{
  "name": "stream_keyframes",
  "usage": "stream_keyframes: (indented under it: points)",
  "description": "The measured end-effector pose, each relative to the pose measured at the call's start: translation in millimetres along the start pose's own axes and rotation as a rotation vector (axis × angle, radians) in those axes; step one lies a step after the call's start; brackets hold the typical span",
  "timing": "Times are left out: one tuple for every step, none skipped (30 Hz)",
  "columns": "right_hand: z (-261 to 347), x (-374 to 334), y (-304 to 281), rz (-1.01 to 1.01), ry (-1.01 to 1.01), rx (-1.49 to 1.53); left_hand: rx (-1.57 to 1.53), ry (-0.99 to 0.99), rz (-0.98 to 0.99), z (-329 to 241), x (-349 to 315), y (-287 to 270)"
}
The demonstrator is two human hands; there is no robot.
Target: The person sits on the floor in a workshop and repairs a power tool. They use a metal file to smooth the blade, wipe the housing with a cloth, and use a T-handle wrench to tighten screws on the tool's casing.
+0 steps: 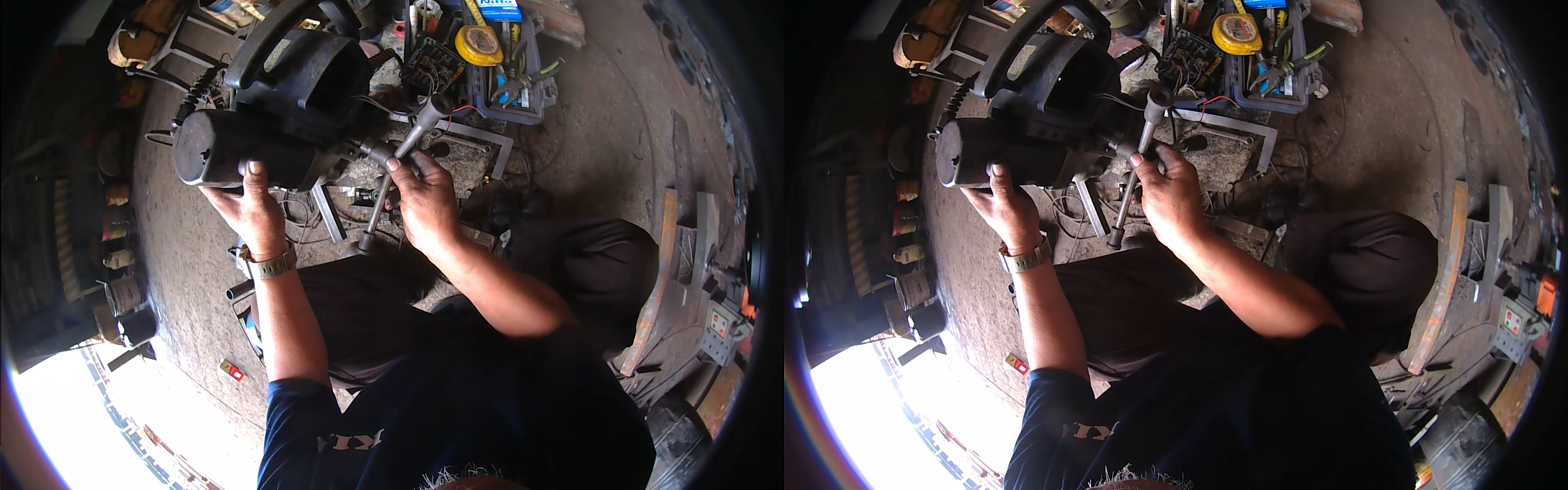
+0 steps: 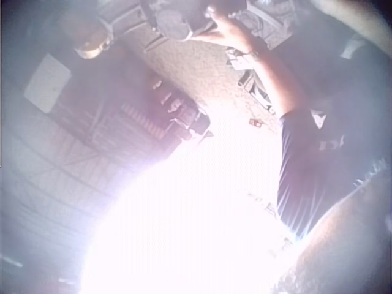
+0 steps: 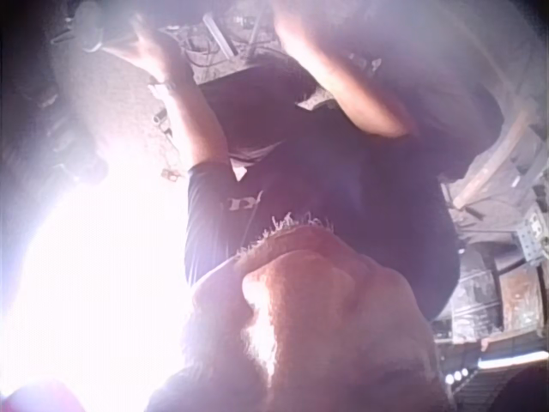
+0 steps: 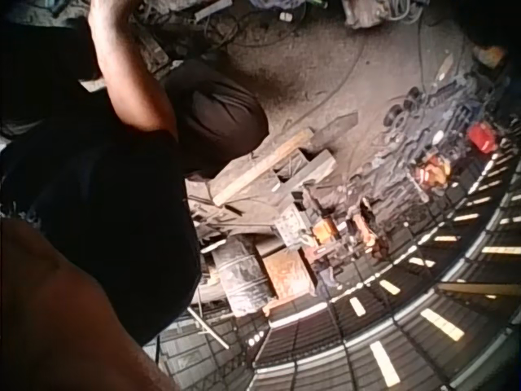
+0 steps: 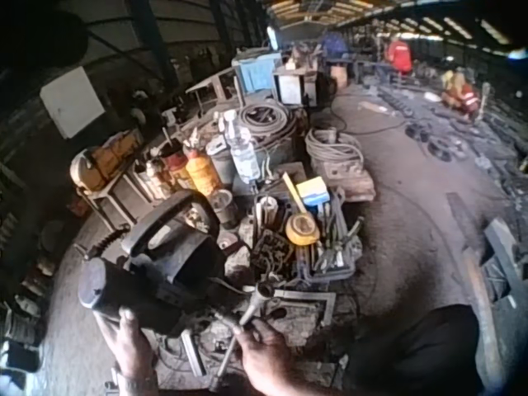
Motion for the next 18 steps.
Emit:
stream_keyframes:
  points:
    - [0.3,-2.2,1.7,-0.002,0.013,0.013,0.003,0.001,0.001,0.6,0.1,0.0]
    - [0.1,-2.5,2.7,0.003,-0.005,0.019,0.005,0.002,0.002,1.8,0.2,-0.2]
    - [0.5,-0.7,1.6,0.002,-0.045,-0.015,0.008,0.002,0.003,2.4,0.4,-0.2]
    - [0.8,2.3,1.6,0.004,-0.083,-0.048,0.009,0.004,0.008,2.0,0.2,-0.3]
    - [2.0,4.2,1.6,0.005,-0.120,-0.081,0.009,0.005,0.014,1.3,0.1,-0.1]
    - [-0.9,4.2,2.1,0.031,-0.085,-0.078,0.010,0.006,0.019,0.9,0.0,-0.1]
    - [-0.9,4.6,2.6,0.057,-0.050,-0.075,0.008,0.008,0.018,1.3,0.1,-0.4]
    - [-1.8,4.9,4.0,0.083,-0.015,-0.073,0.007,0.010,0.017,2.1,0.3,-0.9]
    - [-3.1,5.7,5.8,0.086,0.001,-0.054,0.005,0.012,0.017,2.6,0.6,-1.2]
    - [-4.6,6.2,9.0,0.089,0.017,-0.032,-0.004,0.014,0.017,1.8,0.7,-1.0]
    - [-4.1,7.3,12.3,0.098,0.009,-0.048,-0.012,0.017,0.018,1.0,0.5,0.0]
    - [-3.6,8.4,15.8,0.107,0.001,-0.063,-0.021,0.019,0.018,0.1,0.2,0.7]
    - [-1.0,10.7,19.6,0.120,-0.032,-0.116,-0.033,0.017,0.020,0.2,0.1,1.0]
    - [1.4,12.9,22.4,0.134,-0.064,-0.169,-0.045,0.015,0.022,0.3,-0.1,1.0]
    - [-0.6,14.7,22.7,0.135,-0.065,-0.179,-0.057,0.013,0.023,0.3,-0.1,0.9]
    - [-4.1,16.5,22.4,0.136,-0.067,-0.189,-0.038,0.015,0.020,0.2,0.1,0.9]
    - [-6.9,18.6,22.1,0.137,-0.069,-0.200,-0.019,0.017,0.017,0.1,0.4,0.8]
    - [-8.3,21.6,20.6,0.124,-0.086,-0.239,0.000,0.019,0.014,-0.1,0.9,0.7]
Point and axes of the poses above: each hand's wrist, its own x-axis towards the middle knuckle, its own y-axis out of the palm, z = x × y, the point moved 7 cm from there along x, towards the middle knuckle, and after that the axes turned 10 degrees about -y, right-handed, at the moved point
